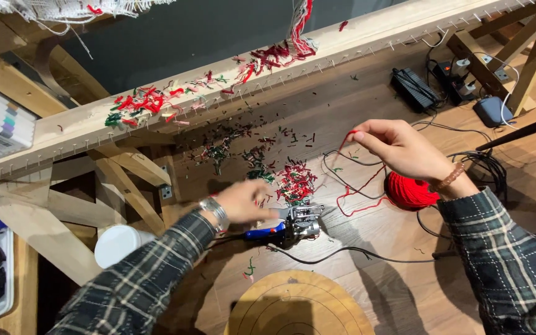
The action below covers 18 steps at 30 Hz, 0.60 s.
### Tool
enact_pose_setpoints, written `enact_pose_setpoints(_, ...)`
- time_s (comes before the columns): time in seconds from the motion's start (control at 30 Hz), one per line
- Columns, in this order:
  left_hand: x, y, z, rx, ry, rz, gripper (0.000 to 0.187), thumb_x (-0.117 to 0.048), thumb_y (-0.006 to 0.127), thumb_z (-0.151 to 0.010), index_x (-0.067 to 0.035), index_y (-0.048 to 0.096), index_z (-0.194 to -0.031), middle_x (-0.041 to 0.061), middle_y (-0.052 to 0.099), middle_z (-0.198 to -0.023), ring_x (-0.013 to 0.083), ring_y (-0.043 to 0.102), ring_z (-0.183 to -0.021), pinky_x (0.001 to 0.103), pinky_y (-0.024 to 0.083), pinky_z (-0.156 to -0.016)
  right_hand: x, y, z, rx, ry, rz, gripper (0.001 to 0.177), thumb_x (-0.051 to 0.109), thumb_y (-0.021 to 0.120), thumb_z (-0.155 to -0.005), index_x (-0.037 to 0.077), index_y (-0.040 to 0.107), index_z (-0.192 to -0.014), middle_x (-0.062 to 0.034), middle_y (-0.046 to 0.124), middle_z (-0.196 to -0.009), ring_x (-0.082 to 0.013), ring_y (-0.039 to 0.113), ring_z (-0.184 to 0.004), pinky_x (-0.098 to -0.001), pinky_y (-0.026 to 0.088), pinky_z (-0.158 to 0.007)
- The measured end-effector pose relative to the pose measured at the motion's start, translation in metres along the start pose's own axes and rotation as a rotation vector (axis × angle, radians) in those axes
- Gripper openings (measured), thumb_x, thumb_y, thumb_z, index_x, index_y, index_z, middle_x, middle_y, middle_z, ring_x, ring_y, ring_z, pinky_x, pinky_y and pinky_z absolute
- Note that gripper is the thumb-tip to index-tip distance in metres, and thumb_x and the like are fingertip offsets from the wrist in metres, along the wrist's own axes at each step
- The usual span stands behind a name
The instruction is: Using a tufting gun to apply red yarn to a rug canvas following a pre-drawn design.
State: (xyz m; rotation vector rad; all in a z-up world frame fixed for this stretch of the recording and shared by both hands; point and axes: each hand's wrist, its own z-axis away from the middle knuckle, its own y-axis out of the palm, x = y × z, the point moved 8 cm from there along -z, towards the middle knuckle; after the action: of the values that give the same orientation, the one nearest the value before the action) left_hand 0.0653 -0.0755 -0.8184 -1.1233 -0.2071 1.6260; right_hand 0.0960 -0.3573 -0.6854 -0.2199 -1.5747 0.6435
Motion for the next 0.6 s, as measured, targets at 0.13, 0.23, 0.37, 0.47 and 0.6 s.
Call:
enact_pose_setpoints(0.13,-0.095,-0.062,0.022,-0.141,0.282,0.198,0.084,-0.057,0.074,-0.089,-0.007,0.048,-0.152,0.024,0.051,-0.154,0.0434,0.042,-0.148,0.057,0.036,-0.121,0.044,0.005,0.006,0.047,-0.056,0.014,0.021,0.016,0.059,-0.106,0.010,0.079,-0.105,0.0003,0.051,-0.058,-0.0104,0.042,-0.059,-0.0246,0.037,-0.056)
enact_pose_setpoints(0.23,-0.158,-0.081,0.033,-0.205,0.645,0.332,0.082,-0.055,0.064,-0.099,-0.006,0.037,-0.159,0.032,0.042,-0.159,0.0501,0.033,-0.151,0.064,0.027,-0.123,0.066,0.012,0.011,0.101,-0.109,0.006,0.022,0.016,0.059,-0.105,0.011,0.081,-0.105,0.0014,0.053,-0.058,-0.0097,0.044,-0.062,-0.0238,0.038,-0.058)
enact_pose_setpoints(0.37,-0.171,-0.088,0.013,-0.066,0.676,0.382,0.032,-0.040,0.055,-0.107,-0.015,0.074,-0.112,0.001,0.075,-0.093,0.0167,0.071,-0.095,0.038,0.051,-0.096,0.040,-0.006,0.014,0.066,-0.107,-0.005,0.017,0.015,0.064,-0.103,0.011,0.079,-0.109,0.0049,0.053,-0.059,-0.0067,0.044,-0.062,-0.0215,0.039,-0.059)
enact_pose_setpoints(0.47,-0.163,-0.144,0.037,-0.280,0.707,0.531,0.032,-0.044,0.054,-0.105,-0.022,0.076,-0.103,-0.006,0.073,-0.094,0.0083,0.056,-0.076,0.029,0.041,-0.071,-0.017,-0.036,0.022,0.009,0.001,-0.014,0.014,0.022,0.072,-0.098,0.013,0.078,-0.108,0.0091,0.044,-0.060,-0.0028,0.036,-0.057,-0.0197,0.028,-0.054)
enact_pose_setpoints(0.6,-0.128,-0.230,0.108,-0.652,0.732,1.018,0.023,-0.042,0.060,-0.102,-0.020,0.065,-0.098,-0.012,0.032,-0.066,-0.0002,0.027,-0.051,0.019,0.019,-0.043,-0.181,-0.062,0.045,-0.053,0.221,0.097,0.040,0.033,0.072,-0.098,0.010,0.059,-0.069,-0.0066,0.071,-0.061,-0.0114,0.054,-0.055,-0.0283,0.038,-0.052)
